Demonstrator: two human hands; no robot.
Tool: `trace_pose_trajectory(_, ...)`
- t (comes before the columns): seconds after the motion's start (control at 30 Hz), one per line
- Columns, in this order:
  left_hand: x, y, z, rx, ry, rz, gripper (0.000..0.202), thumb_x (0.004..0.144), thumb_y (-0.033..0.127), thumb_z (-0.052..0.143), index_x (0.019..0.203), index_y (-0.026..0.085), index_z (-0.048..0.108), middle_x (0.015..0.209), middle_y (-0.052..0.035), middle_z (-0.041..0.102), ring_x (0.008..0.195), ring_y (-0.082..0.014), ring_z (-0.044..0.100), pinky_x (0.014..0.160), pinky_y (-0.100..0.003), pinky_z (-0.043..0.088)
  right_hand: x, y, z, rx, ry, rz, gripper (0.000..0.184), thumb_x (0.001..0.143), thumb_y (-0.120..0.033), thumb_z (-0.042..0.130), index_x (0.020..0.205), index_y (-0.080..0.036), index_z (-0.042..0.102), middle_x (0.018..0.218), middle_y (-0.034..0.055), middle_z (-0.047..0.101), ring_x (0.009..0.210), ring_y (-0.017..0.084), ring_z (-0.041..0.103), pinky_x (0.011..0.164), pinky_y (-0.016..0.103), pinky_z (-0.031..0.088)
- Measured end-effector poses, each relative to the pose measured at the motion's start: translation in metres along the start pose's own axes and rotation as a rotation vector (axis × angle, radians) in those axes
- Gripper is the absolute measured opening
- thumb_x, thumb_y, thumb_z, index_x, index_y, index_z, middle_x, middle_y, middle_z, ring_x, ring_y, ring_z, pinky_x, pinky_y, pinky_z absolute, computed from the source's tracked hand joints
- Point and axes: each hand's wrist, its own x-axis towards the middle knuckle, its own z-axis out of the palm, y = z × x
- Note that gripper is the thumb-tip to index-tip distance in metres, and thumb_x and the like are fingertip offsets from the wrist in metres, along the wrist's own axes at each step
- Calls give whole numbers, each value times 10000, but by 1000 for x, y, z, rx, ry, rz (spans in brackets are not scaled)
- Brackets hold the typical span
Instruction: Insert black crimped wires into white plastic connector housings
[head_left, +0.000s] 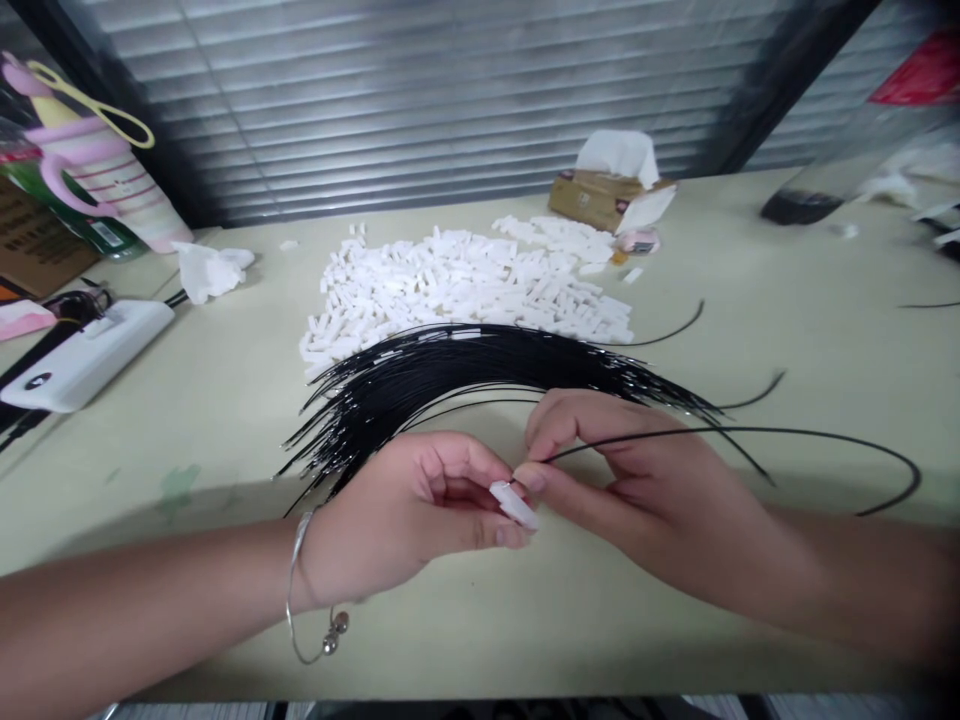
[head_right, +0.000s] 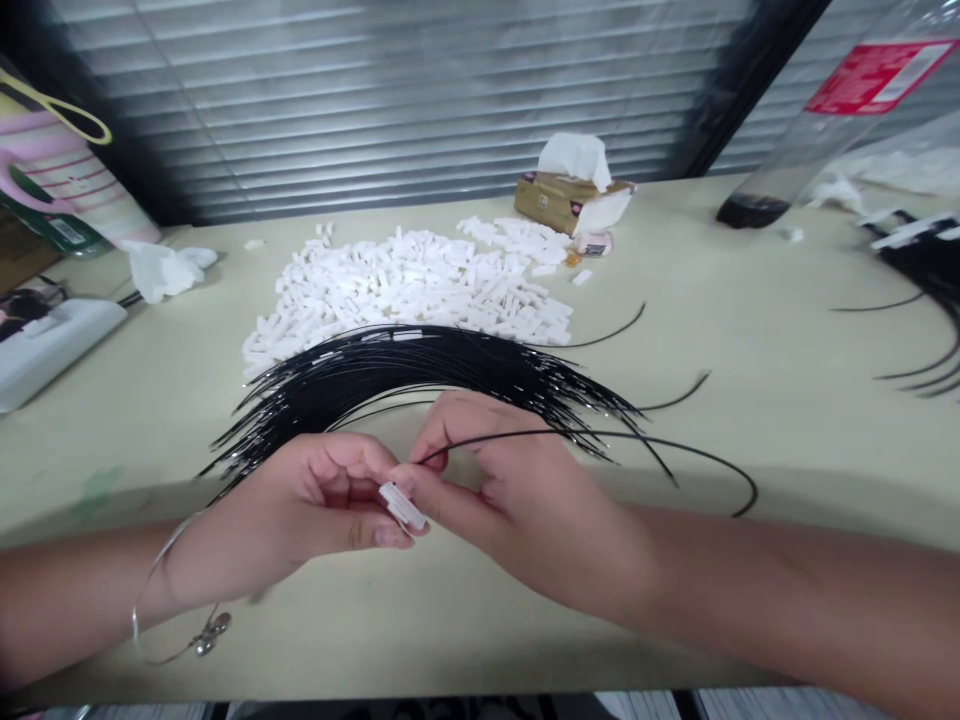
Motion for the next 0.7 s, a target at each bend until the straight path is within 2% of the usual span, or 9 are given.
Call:
trace_pose_trajectory(0.27,0,5,0,35,8,3,61,722,58,691,743,107,663,723,-9,701,683,-86,645,693,-204,514,0,0,-2,-3,-14,-48,137,838,-199,576,702,-184,579,649,-10,585,615,80,553,550,197,444)
trace_pose_trajectory(0.43,-2,2,1,-39,-2,55,136,705,5,680,717,127,620,721,14,690,660,-78,641,663,-203,521,1,1,-3,17,-4,-66,125,844,-204,569,721,-189,577,658,-6,589,621,84,553,557,202,448)
trace_pose_trajectory(0.53,-5,-1,1,-3,-26,185,210,661,-19,702,644,140,566,756,28,666,679,-71,627,633,-181,509,-1,-1,-5,65,-20,-125,86,827,-168,581,747,-188,558,683,-12,591,643,74,560,577,187,453)
trace_pose_trajectory(0.63,-9,0,0,250,-7,391,210,669,2,708,623,149,565,807,9,641,750,-83,616,655,-177,494,-1,-3,-8,120,-28,-141,86,819,-150,584,752,-191,550,688,-12,585,650,80,567,584,194,456)
trace_pose_trajectory(0.7,-10,3,-2,448,34,524,203,682,27,711,611,159,574,805,-6,629,756,-97,605,672,-196,487,0,-3,-9,152,1,-81,88,822,-167,577,740,-193,555,694,-4,579,659,94,568,588,211,459)
